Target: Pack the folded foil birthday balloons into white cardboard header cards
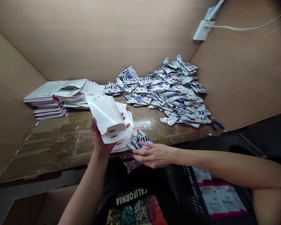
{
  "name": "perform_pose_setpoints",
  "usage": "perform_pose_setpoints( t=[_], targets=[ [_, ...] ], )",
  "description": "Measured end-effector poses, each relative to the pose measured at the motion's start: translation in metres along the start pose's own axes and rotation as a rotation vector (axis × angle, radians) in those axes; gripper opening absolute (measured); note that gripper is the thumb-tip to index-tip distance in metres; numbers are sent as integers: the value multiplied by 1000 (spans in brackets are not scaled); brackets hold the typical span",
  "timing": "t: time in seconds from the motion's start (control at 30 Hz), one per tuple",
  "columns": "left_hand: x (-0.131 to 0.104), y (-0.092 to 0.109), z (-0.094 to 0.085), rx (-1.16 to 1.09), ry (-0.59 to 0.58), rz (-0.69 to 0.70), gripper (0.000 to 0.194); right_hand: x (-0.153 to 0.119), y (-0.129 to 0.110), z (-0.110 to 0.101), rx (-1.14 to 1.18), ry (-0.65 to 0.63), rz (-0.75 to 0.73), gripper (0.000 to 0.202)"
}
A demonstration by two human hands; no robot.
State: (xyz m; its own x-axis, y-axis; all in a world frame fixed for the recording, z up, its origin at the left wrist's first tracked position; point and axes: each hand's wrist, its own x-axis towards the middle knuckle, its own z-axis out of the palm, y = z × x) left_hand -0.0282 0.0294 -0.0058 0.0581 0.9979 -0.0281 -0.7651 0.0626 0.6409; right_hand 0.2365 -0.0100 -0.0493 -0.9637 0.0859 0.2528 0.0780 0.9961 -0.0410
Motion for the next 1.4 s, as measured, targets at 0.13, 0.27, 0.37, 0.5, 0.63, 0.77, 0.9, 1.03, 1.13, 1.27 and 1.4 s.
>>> perform_pose_setpoints(
  t=[0.13,0.27,0.37,0.5,0.63,0.77,0.9,1.03,1.13,1.27,1.4],
  targets=[
    [-3,-2,-4,-24,-15,-16,81,-20,3,17,74,22,-14,36],
    [-3,-3,-11,-65,3,-44,84,-39,-1,38,-16,1,197,69],
    [-2,-4,-14,-76,13,-49,85,-41,-7,47,-125,92,324,53],
    [0,-9,-12,-113,11,-66,84,-22,-23,26,-25,544,512,59],
    [0,-22,-3,-166,17,-146,86,18,-38,-5,37,800,416,60],
    [-7,-29,9,-187,22,-260,90,51,-33,-14,-68,454,416,46],
    [-13,-31,15,-161,77,-189,83,65,-27,-10,-145,388,529,43],
    [-15,-33,16,-154,88,-202,78,80,-31,-1,-158,524,560,49],
    [-14,-30,12,-183,107,-239,81,92,-33,11,-154,562,542,60],
    [-12,-27,6,-239,107,-264,84,103,-23,29,-108,571,529,69],
    [-9,-26,2,-318,71,-312,84,114,-7,31,-54,525,496,71]
  ],
)
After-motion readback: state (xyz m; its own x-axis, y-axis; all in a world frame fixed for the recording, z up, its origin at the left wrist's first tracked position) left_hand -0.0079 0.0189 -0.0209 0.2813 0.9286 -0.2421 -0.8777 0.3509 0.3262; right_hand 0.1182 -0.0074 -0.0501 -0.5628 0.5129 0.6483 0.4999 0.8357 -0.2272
